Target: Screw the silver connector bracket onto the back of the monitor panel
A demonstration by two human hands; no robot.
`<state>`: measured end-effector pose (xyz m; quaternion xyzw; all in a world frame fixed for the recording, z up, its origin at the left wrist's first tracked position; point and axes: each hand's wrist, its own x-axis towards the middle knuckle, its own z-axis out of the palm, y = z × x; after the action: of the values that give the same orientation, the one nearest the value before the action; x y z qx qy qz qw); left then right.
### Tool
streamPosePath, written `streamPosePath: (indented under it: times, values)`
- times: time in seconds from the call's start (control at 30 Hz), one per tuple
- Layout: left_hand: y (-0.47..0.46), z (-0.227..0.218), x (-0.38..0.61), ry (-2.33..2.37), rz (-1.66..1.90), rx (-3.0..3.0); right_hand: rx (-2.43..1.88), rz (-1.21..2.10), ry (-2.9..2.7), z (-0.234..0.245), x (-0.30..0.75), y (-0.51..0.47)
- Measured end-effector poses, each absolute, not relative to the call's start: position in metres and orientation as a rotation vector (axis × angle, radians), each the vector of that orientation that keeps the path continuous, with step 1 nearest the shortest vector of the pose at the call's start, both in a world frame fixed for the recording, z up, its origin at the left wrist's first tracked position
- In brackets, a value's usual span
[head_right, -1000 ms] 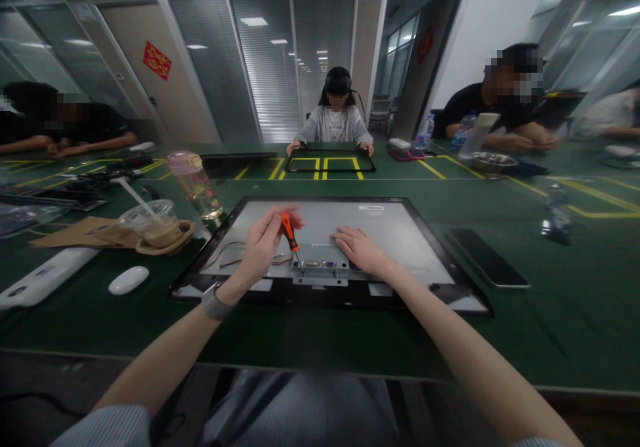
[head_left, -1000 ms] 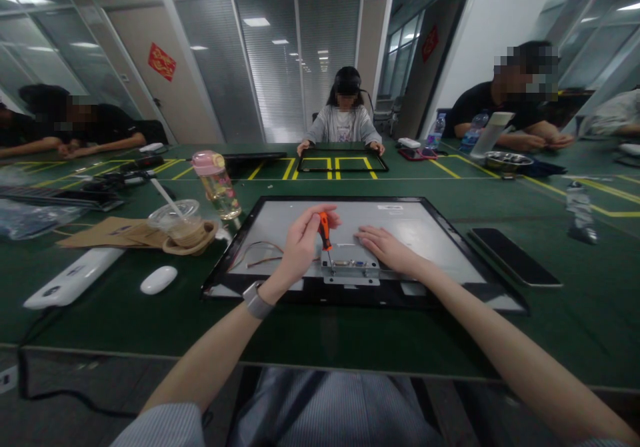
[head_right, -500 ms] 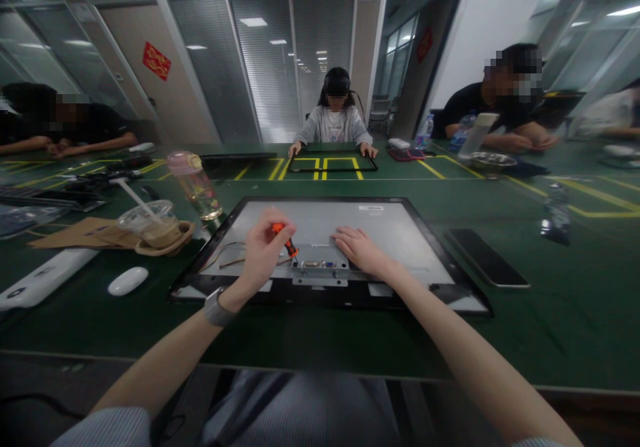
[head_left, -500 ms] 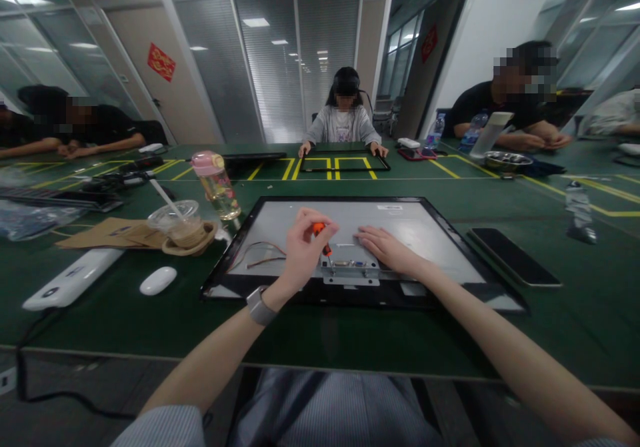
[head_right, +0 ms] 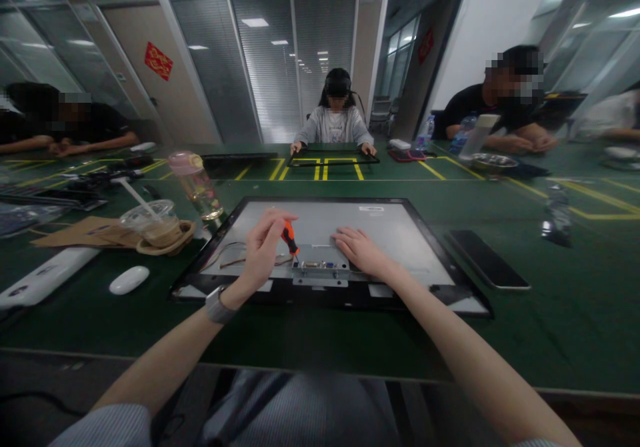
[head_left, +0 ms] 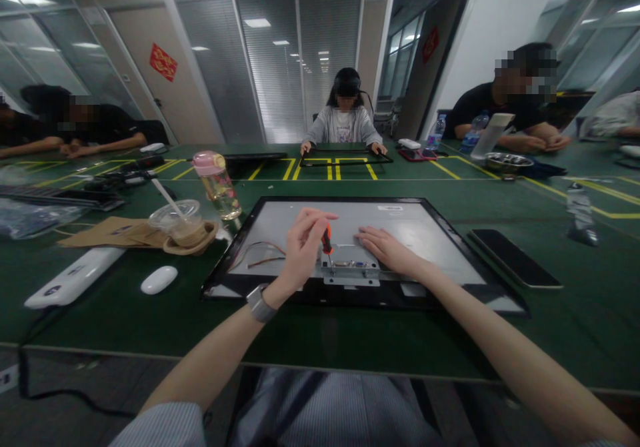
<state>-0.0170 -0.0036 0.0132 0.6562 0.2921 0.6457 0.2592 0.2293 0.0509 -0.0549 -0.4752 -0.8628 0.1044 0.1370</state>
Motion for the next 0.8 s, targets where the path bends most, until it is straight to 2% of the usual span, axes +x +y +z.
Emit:
streamPosePath:
  times: [0.2, 0.4, 0.63, 0.8]
  values:
    - [0.0023, 0.0099, -0.0196, 0.731, 1.649, 1.705, -1.361, 0.304, -2.478, -0.0546, 0.2291, 0.0503]
    - [0.003, 0.0105, -0.0203, 0.861, 1.82, 1.768, -1.356, 0.303, -2.478, -0.0575, 0.2301, 0.0516]
    - [0.0027, 0.011, -0.0201, 0.707, 1.669, 1.74, -1.383, 0.294, -2.5, -0.0561, 0.2296, 0.0521]
    - [0.0039, 0.0118, -0.0206, 0.856, 1.819, 1.782, -1.375, 0.282, -2.497, -0.0583, 0.2293, 0.0528]
